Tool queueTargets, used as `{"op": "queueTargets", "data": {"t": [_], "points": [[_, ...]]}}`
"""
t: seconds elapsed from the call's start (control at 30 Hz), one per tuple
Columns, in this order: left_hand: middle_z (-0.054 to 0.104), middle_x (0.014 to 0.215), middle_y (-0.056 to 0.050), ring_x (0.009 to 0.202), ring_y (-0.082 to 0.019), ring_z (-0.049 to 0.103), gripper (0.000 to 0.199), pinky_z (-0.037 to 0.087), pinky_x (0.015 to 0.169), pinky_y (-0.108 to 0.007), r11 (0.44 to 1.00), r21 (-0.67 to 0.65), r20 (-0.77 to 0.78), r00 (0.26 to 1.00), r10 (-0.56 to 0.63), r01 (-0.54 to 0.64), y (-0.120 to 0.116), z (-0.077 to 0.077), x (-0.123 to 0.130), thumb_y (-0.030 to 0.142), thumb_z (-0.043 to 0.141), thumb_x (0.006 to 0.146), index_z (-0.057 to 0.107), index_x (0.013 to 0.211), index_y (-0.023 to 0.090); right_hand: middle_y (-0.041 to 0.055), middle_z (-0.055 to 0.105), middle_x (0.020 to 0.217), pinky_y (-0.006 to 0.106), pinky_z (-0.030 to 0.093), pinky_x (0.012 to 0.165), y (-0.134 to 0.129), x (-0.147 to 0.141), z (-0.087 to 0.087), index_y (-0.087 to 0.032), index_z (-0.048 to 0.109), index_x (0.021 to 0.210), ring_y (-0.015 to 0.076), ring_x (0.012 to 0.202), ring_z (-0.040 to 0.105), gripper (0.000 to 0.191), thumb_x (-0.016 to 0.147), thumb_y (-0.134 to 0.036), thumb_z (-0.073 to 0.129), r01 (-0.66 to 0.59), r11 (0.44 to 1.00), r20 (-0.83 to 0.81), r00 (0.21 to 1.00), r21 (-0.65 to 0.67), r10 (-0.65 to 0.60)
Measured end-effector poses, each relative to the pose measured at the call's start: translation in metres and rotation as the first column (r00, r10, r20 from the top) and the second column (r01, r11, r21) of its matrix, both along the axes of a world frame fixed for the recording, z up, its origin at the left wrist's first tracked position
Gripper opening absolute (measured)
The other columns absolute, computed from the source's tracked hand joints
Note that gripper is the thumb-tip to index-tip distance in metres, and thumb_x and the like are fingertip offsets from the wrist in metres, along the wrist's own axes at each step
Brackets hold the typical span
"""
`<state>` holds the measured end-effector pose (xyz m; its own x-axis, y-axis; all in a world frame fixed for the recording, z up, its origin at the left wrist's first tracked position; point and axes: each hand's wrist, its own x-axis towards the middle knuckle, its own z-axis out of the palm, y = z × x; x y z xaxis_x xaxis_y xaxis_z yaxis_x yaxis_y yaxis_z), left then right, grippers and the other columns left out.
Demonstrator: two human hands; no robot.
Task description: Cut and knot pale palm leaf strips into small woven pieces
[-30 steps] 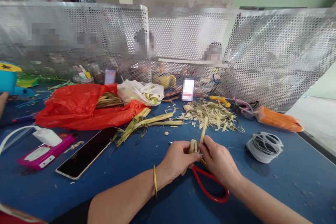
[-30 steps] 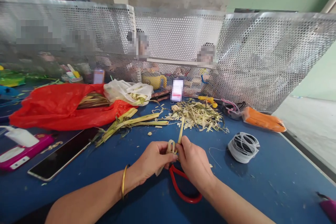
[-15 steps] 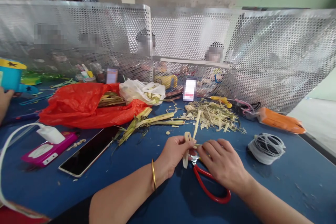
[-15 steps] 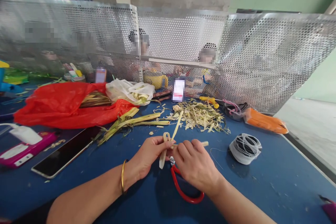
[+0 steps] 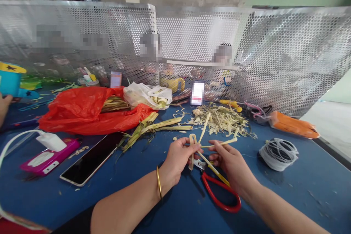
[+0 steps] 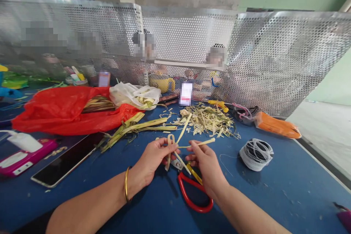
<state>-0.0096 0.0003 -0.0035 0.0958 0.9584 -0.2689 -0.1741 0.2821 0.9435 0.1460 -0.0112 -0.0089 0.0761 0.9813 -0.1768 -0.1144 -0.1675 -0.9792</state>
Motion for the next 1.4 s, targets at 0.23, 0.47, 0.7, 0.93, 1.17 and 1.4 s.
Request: {"op": "queueTargets", "data": {"t": [0.23,0.47,0.7,0.93,1.17,1.4], "points": [[0.068,0.067,-0.004,0.049,-0.009,0.055,0.021,0.043,0.05,-0.02,1.0,0.007,0.052,0.998,-0.024,0.023,0.0,-0.002,0.001,0.029,0.075,0.065,0.064,0.071,0.013,0.002,0.063,0.072,0.024,0.045,0.056,-0.007,0.006,0.017,-0.017,0.063,0.087,0.0111,0.054,0.054,0.032,0.083,-0.048,0.057,-0.014,0.934,0.131,0.991,0.356,-0.035],[0.067,0.062,-0.001,0.044,-0.009,0.053,0.017,0.042,0.046,-0.02,0.998,0.053,-0.002,0.999,-0.036,0.036,-0.001,-0.004,0.004,0.022,0.071,0.066,0.06,0.078,0.014,-0.0037,0.048,0.057,0.021,0.031,0.049,-0.01,0.01,0.019,-0.018,0.056,0.071,0.0097,0.054,0.04,0.028,0.088,-0.04,0.052,-0.331,0.895,0.687,0.726,0.299,0.039],[0.062,0.059,0.002,0.048,-0.01,0.054,0.011,0.045,0.049,-0.021,0.983,0.154,-0.104,0.991,-0.084,0.1,0.0,-0.01,0.006,0.021,0.069,0.065,0.061,0.071,0.015,-0.004,0.051,0.058,0.021,0.031,0.051,-0.008,0.009,0.017,-0.019,0.056,0.068,0.0105,0.056,0.042,0.027,0.088,-0.036,0.05,-0.34,0.914,0.773,0.633,0.221,0.049],[0.06,0.059,0.002,0.052,-0.013,0.056,0.017,0.042,0.05,-0.022,0.931,0.277,-0.325,0.935,-0.143,0.239,-0.007,-0.015,0.004,0.034,0.065,0.071,0.062,0.071,0.017,-0.0061,0.053,0.061,0.022,0.037,0.048,-0.009,0.006,0.01,-0.021,0.051,0.097,0.0112,0.049,0.049,0.022,0.086,-0.04,0.052,-0.31,0.927,0.652,0.751,0.214,0.101],[0.058,0.056,0.002,0.056,-0.013,0.057,0.019,0.037,0.054,-0.022,0.84,0.297,-0.557,0.797,-0.233,0.453,-0.011,-0.008,-0.002,0.03,0.055,0.077,0.063,0.065,0.018,-0.0023,0.05,0.062,0.021,0.036,0.05,-0.005,0.008,0.014,-0.018,0.056,0.066,0.0102,0.055,0.046,0.034,0.085,-0.046,0.052,-0.349,0.916,0.634,0.758,0.196,0.153],[0.059,0.059,0.001,0.056,-0.013,0.057,0.015,0.045,0.06,-0.024,0.8,0.183,-0.255,0.814,-0.522,0.571,-0.008,-0.013,0.001,0.026,0.055,0.076,0.065,0.071,0.015,-0.0077,0.041,0.04,0.02,0.027,0.041,-0.003,0.011,0.023,-0.019,0.049,0.061,0.0065,0.037,0.032,0.035,0.08,-0.047,0.058,-0.18,0.975,0.349,0.929,0.133,0.123]]}}
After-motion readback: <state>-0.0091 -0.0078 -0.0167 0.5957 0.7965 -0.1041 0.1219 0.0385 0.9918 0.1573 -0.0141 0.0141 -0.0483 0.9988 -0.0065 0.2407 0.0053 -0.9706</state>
